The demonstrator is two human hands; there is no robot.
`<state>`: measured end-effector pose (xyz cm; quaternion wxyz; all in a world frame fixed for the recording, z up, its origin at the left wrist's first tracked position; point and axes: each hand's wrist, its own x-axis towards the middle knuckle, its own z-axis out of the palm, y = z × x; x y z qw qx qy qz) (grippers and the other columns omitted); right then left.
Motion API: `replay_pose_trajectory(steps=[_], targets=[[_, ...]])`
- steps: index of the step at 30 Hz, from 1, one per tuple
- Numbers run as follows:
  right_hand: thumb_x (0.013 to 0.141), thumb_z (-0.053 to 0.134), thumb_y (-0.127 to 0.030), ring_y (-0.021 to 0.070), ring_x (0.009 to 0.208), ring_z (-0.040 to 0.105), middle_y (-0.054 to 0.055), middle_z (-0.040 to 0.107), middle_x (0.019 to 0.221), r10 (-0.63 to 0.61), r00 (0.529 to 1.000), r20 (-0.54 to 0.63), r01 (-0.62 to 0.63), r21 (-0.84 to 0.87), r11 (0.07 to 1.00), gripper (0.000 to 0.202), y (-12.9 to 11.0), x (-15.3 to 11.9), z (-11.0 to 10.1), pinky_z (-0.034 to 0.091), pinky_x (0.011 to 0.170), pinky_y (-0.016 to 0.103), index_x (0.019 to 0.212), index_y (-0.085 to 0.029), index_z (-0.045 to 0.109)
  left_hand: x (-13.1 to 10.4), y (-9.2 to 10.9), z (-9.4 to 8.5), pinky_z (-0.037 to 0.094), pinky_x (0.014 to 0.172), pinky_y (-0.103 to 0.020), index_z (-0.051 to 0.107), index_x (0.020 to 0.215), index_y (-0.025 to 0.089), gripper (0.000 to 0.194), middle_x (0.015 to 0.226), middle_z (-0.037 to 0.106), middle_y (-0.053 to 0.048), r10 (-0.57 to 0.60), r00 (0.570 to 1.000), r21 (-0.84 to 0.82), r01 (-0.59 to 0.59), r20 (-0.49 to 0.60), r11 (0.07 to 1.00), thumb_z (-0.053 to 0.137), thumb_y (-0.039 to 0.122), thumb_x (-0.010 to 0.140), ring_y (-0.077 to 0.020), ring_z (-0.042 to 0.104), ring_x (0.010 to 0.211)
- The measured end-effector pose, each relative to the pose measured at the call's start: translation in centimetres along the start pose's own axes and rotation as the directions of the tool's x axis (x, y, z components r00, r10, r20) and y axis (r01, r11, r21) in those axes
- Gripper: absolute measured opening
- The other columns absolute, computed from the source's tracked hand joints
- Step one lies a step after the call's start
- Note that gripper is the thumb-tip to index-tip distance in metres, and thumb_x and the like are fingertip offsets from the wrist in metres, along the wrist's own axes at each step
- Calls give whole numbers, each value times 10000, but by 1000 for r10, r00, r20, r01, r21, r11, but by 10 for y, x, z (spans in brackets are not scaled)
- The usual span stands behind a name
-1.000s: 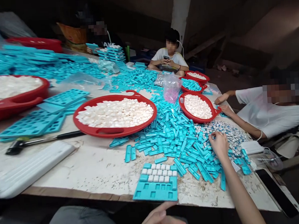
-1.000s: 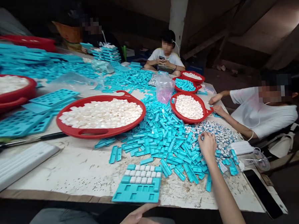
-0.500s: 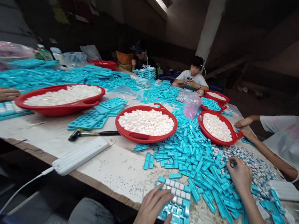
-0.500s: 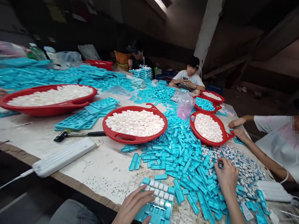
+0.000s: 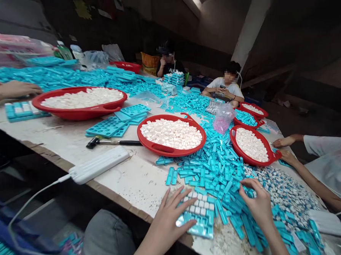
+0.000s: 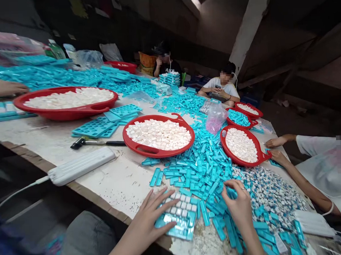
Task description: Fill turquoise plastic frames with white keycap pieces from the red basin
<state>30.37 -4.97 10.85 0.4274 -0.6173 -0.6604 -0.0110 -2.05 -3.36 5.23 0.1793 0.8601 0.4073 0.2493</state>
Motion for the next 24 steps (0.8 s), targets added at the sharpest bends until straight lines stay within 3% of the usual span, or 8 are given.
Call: replay_pose_trajectory(steps=[3,7,10,14,19,24], targets=[[909,602,-231,191,832,685,43,698,922,-58,991,121,41,138,990,87,-35,-8,19,559,750,300,933,-216,684,7,-1,-1,222,1187,-678,583,1361,403,471,1517,529,-11,-60,998,32,61,-26,998,672,478,904,-344,409,1441],[904,623,-177,186,869,696,32,733,955,-137,958,250,70,260,963,157,-65,-27,43,553,802,313,1043,-230,673,11,2,-1,235,1211,-605,601,1343,355,483,1487,550,-23,-64,996,0,64,-60,998,712,434,879,-322,416,1424],[911,627,-159,192,908,699,31,748,976,-207,935,289,118,298,947,175,-72,-40,55,533,853,346,1063,-234,667,10,5,-1,229,1214,-593,589,1364,339,472,1489,541,-27,-52,994,-35,49,-93,998,672,419,907,-322,400,1417],[907,646,-154,195,866,692,27,754,935,-234,928,292,137,317,939,144,-72,-46,61,511,837,363,1023,-233,677,7,6,-3,377,1132,-510,664,1276,322,318,1379,624,-23,-117,982,-161,93,-147,983,483,334,1014,-275,464,1314],[915,656,-157,189,862,700,16,761,916,-265,907,327,144,351,925,119,-84,-45,63,486,837,356,997,-238,686,7,5,-6,438,1057,-468,718,1194,286,389,1255,692,-35,-212,965,-351,149,-151,925,357,314,1053,-249,517,1223],[946,616,-165,175,868,711,14,771,940,-352,863,363,191,410,892,111,-103,-44,79,483,833,341,1013,-227,679,8,4,-9,432,1060,-452,726,1164,237,428,1220,711,-54,-277,948,-477,174,-156,861,323,330,1055,-242,549,1204]])
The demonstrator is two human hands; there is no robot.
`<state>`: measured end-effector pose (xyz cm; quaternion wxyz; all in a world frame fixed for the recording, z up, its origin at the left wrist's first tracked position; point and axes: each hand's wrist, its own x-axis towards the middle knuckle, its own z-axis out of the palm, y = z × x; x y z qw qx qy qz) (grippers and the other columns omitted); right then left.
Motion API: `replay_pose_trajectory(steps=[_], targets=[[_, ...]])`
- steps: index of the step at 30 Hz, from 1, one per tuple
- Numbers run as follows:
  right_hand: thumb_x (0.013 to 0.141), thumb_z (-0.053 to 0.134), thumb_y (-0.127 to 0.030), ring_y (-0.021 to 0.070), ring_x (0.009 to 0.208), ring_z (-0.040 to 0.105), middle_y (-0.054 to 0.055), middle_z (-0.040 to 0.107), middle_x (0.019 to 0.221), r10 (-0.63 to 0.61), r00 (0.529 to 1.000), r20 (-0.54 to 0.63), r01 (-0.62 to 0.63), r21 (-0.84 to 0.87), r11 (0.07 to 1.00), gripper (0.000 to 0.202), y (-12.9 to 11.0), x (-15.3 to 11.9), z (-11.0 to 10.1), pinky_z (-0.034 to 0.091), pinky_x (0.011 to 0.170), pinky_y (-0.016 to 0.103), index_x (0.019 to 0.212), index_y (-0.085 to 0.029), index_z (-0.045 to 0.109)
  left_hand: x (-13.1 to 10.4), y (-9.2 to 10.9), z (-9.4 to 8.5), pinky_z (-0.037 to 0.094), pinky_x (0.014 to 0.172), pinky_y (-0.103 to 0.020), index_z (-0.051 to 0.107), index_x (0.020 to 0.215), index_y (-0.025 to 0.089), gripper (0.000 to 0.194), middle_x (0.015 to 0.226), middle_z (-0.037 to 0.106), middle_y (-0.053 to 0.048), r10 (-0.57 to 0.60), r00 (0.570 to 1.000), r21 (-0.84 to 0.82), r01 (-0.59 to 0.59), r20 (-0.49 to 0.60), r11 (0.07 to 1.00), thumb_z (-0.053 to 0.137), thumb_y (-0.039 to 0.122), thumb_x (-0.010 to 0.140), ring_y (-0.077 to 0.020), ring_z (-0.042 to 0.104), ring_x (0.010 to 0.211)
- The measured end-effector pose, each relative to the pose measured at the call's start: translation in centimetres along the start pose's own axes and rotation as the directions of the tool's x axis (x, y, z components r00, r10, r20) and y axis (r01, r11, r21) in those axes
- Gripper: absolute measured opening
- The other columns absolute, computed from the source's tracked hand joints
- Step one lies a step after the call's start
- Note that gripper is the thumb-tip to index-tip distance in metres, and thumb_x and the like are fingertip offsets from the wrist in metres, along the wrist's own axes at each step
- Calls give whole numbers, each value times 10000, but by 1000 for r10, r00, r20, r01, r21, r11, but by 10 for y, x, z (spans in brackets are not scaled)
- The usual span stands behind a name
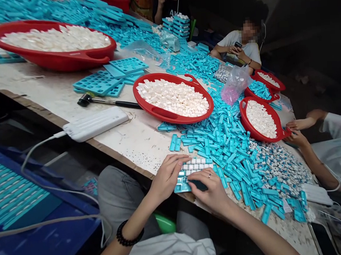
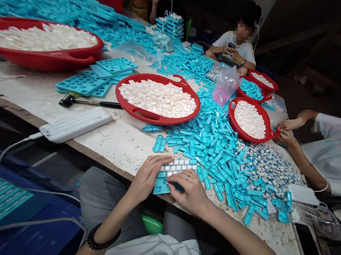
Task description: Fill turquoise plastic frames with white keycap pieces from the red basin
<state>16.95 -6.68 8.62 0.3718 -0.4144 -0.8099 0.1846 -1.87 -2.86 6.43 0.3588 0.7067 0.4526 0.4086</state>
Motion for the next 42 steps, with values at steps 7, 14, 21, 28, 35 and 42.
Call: replay_pose_trajectory(steps=[7,14,21,28,35,42], targets=[[989,557,-151,175,902,705,65,758,1019,-120,992,34,122,-68,990,198,3,-3,14,505,822,348,1136,-214,674,1,1,-5,426,1060,-433,732,1110,230,430,1177,727,-55,-41,999,-79,38,-33,996,322,344,1053,-232,588,1174],[983,586,-138,180,929,687,71,744,1064,-144,989,38,147,-79,986,204,5,-9,16,489,822,360,1164,-199,659,1,1,-4,437,1042,-414,741,1060,228,394,1139,750,-44,-23,999,-76,20,-44,997,358,321,1042,-229,612,1144],[984,568,-140,181,911,676,73,738,1043,-147,989,34,150,-116,982,216,5,-8,16,487,822,358,1165,-203,668,2,2,-5,449,1038,-432,740,1042,230,400,1133,746,-55,-14,998,-43,11,-63,999,352,327,1037,-239,610,1148],[991,565,-154,177,913,678,65,741,1023,-144,988,54,150,-135,979,197,6,-7,15,476,814,352,1140,-211,681,-3,0,-3,458,1028,-427,598,1247,236,323,1185,703,-65,-115,989,-83,108,-91,991,389,351,1030,-238,605,1157],[1013,523,-140,191,911,655,85,726,1031,-164,984,72,171,-120,978,239,9,-7,14,474,818,363,1213,-194,645,12,3,-9,463,999,-391,500,1046,233,101,1184,646,-83,-99,975,10,103,-198,995,507,303,972,-231,597,1163],[1020,480,-109,197,915,647,88,718,1028,-194,979,59,200,-124,972,274,11,-8,19,496,843,372,1235,-202,623,46,-17,-26,380,1048,-475,646,1056,255,168,1174,720,-57,129,989,473,-146,68,869,501,266,972,-287,569,1228]])
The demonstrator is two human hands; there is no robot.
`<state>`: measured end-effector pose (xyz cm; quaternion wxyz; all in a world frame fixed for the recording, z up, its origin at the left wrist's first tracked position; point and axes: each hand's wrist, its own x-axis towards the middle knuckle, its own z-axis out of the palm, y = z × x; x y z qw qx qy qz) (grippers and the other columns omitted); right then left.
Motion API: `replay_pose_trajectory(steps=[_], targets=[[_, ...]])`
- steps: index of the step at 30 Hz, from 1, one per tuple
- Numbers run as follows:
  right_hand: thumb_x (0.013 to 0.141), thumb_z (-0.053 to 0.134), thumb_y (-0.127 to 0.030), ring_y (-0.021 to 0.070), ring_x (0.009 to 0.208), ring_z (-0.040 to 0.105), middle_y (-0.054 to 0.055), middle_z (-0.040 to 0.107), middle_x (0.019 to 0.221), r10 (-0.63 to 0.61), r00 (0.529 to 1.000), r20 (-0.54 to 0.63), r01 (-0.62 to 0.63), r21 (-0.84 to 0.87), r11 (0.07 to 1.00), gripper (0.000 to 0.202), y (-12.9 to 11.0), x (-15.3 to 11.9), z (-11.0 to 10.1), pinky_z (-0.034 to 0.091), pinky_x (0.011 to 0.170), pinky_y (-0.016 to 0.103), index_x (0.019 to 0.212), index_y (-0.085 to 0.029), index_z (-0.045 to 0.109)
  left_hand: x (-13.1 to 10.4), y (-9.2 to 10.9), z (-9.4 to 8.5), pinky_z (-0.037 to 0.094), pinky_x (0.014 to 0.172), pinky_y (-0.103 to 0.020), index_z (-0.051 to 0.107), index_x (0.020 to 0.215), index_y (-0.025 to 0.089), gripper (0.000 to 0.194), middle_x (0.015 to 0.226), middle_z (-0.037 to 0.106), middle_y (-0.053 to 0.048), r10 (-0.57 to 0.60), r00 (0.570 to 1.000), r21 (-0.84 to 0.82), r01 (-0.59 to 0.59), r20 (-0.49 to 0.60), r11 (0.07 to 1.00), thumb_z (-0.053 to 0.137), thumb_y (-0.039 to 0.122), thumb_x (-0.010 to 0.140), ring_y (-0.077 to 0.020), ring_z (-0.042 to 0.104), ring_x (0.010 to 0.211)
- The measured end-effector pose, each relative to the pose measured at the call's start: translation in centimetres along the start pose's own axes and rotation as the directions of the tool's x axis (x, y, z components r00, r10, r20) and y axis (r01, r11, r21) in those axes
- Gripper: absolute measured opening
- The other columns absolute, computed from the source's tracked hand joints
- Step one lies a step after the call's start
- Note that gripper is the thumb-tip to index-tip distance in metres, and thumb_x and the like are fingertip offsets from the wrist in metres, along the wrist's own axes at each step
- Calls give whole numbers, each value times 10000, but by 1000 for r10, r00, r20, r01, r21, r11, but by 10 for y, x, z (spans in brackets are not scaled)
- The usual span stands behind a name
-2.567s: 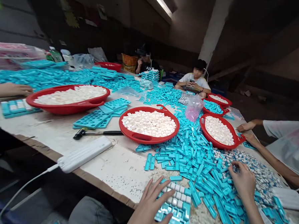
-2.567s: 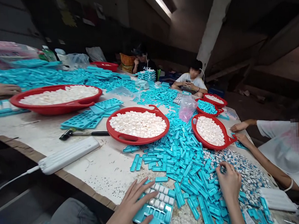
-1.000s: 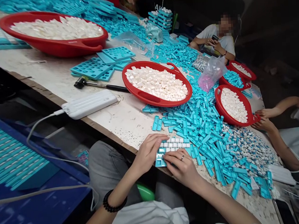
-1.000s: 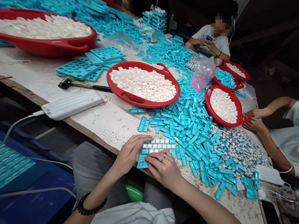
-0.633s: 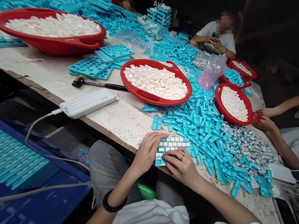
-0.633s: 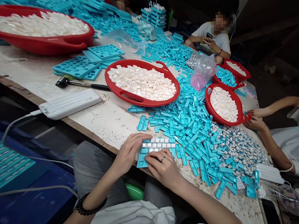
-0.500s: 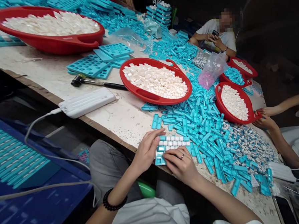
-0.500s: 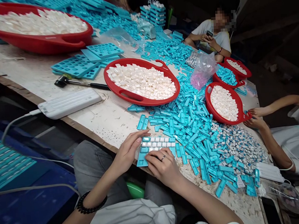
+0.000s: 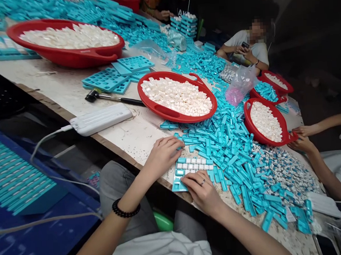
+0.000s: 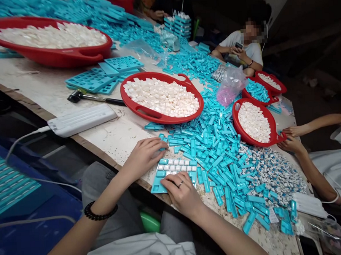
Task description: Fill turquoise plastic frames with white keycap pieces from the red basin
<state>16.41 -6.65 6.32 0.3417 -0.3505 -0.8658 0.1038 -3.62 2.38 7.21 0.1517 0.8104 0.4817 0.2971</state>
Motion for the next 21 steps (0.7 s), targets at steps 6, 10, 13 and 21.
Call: replay_pose_trajectory(steps=[6,10,13,21], targets=[[1005,513,-115,207,942,646,97,715,1056,-30,999,14,31,-13,999,262,1,0,1,482,827,375,1230,-188,625,3,-12,8,373,1113,-457,675,1032,234,206,1113,738,-68,75,997,-64,-75,-11,995,482,285,980,-235,643,1125],[992,529,-118,197,928,655,85,723,1041,-9,1000,14,10,-21,1000,282,-1,2,-1,486,826,367,1245,-200,621,6,-11,7,322,1155,-485,681,1023,245,218,1075,770,-53,69,997,-19,-69,-16,997,472,268,969,-230,679,1099],[979,556,-121,193,933,667,75,730,1046,16,999,-34,-16,3,1000,312,-2,3,0,493,841,362,1275,-205,603,6,-11,5,346,1130,-491,683,1045,243,240,1050,790,-57,70,994,24,-68,-78,997,452,276,985,-232,715,1055],[970,562,-126,184,949,695,52,752,1036,67,996,-62,-64,55,996,355,-2,1,2,492,875,357,1304,-242,591,-10,-4,-2,438,1081,-474,722,1015,277,222,1024,809,-12,-63,952,-107,32,-299,994,507,319,977,-227,745,952]])
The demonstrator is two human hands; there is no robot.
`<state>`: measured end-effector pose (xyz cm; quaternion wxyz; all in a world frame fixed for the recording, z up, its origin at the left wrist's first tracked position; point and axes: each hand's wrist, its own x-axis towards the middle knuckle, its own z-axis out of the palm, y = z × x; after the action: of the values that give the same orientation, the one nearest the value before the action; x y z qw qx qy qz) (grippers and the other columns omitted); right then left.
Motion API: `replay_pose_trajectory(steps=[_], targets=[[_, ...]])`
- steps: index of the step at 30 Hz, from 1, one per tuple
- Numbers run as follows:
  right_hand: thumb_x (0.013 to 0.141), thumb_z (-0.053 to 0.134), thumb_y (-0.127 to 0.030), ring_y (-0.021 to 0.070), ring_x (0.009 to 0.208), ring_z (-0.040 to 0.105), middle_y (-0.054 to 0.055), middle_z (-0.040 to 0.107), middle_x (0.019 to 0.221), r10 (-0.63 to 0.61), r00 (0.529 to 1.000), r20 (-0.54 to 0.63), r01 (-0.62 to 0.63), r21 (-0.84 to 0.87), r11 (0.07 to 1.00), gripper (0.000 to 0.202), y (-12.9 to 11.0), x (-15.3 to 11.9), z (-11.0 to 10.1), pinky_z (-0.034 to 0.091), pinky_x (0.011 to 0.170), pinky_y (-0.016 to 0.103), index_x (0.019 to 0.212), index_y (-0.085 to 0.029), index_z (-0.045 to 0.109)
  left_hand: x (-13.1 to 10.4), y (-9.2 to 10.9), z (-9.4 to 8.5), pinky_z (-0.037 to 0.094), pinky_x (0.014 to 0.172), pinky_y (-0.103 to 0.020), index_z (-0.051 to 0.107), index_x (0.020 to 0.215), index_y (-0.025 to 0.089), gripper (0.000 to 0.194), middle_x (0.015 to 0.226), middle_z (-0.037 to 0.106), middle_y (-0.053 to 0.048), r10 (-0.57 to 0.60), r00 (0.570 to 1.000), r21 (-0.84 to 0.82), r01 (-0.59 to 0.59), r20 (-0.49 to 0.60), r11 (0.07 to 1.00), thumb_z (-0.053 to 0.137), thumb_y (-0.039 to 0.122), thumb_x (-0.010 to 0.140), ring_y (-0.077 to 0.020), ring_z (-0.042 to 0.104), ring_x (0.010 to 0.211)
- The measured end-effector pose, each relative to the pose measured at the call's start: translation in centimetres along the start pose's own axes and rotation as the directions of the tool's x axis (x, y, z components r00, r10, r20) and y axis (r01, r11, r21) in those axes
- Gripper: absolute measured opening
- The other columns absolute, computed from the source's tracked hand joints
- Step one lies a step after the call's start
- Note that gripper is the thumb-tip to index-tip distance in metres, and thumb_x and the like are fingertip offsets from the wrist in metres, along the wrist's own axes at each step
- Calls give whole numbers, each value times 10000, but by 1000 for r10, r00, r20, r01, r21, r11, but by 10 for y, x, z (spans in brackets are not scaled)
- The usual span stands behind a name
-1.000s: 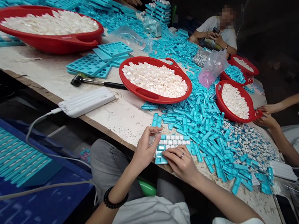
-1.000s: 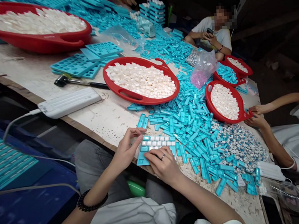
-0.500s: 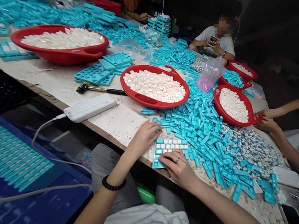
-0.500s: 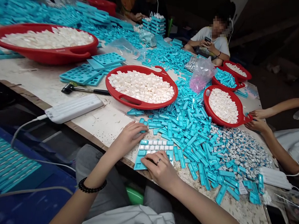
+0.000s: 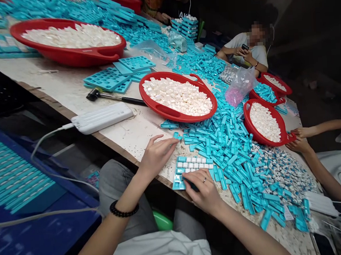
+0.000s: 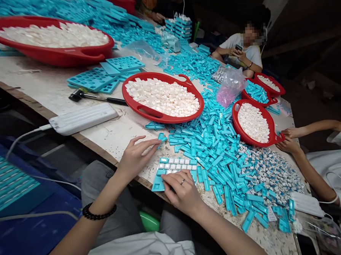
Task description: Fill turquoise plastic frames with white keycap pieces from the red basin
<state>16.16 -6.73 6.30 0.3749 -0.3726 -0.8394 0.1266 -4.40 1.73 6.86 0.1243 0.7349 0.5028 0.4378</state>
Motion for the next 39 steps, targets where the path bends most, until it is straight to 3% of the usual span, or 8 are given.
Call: replay_pose_trajectory(steps=[5,12,19,24,39], targets=[[986,573,-167,177,914,701,52,758,1016,13,999,48,-13,-4,1000,281,1,-1,-1,487,861,350,1255,-233,619,-20,24,-15,562,920,-377,747,974,268,164,995,797,-1,-262,952,-205,228,-157,952,628,371,929,-224,730,957],[1011,558,-148,185,935,693,61,757,1059,3,998,57,-4,13,1000,269,3,-3,0,479,856,377,1262,-235,603,-40,41,-24,591,682,-279,756,944,256,151,982,798,0,-444,894,-356,395,-65,847,682,379,897,-176,734,762],[981,597,-150,227,1001,636,111,696,1106,-1,1000,16,2,-90,996,229,-3,0,-2,519,875,398,1196,-196,663,-50,44,-24,614,837,-335,717,893,229,238,921,790,-37,-552,832,-594,473,58,650,757,454,825,-227,753,895],[948,651,-183,254,1077,589,139,623,1201,34,996,-88,-44,-126,991,197,-5,1,-1,542,928,415,1138,-199,703,-54,44,-26,615,850,-338,710,890,217,309,918,784,-55,-581,809,-616,505,92,605,774,504,796,-236,756,907],[942,664,-179,252,1137,576,121,623,1221,37,998,-59,-45,-154,987,152,-3,-1,0,529,987,423,1089,-194,698,-59,46,-23,601,834,-282,700,895,204,261,918,786,-50,-580,801,-634,526,144,568,761,446,819,-211,753,899]])
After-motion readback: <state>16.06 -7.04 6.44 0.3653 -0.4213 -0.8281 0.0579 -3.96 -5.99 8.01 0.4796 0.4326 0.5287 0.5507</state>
